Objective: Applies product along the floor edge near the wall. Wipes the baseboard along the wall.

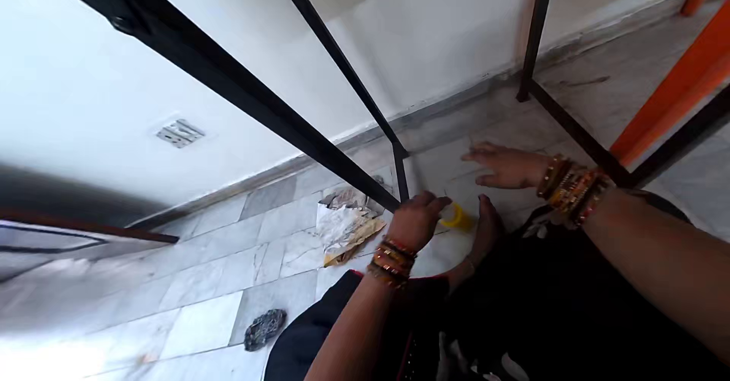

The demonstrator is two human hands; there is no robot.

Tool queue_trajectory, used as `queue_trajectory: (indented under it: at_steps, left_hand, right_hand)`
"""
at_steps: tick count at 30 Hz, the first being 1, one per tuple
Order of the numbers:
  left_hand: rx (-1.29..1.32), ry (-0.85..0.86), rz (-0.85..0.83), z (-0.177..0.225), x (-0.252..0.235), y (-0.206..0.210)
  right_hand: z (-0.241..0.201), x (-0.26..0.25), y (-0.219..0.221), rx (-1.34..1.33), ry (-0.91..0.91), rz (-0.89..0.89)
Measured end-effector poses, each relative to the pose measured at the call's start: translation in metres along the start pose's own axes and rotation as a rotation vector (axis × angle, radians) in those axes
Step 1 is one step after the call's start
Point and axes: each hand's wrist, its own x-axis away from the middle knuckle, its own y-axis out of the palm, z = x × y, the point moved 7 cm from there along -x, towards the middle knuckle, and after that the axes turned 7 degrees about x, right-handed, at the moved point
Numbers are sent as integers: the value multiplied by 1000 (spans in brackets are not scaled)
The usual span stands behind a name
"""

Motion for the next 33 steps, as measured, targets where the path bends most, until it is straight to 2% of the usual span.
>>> queue_trajectory:
  at_steps: [1,3,6,9,11,12,14,16,18,20,23,27,30,33]
  left_hand:
    - [17,20,17,3,-8,9]
    - [44,46,86,4,-19,19]
    - [42,22,120,-2,-18,12]
    - [123,-48,-26,-25,15,-16]
    - [208,-230,-160,-67,55,-39]
    - [251,-355,-173,-96,81,-51]
    - [347,-639,-83,-160,143,-78]
    - [357,-905,95,-222,218,-100]
    - [227,-1138,151,-272,296,-100]
    - [95,-1288,27,-299,358,-75]
    - [-1,-1390,-192,-304,406,-23]
    - [-87,-1512,-230,-306,423,13]
    - [-87,-1550,-267,-301,410,2]
    - [-73,-1471,-224,-301,393,-25]
  right_hand:
    - [2,-7,15,16,26,-117]
    - [-1,-15,35,18,32,-225]
    - [-10,-19,45,-33,-35,-229]
    - [-10,-18,45,-41,-66,-207]
    - [-3,-21,44,-11,-87,-180]
    - [3,-24,43,-14,-119,-149]
    - [18,-29,42,-30,-244,-79]
    - [27,-33,40,-23,-385,-64]
    - [34,-38,45,-31,-332,-95]
    - [31,-40,48,-30,-287,-155]
    - [27,-38,52,-20,-293,-235]
    - [34,-37,60,13,-281,-262]
    - [53,-45,76,31,-113,-214]
    - [45,-41,75,12,-6,-213]
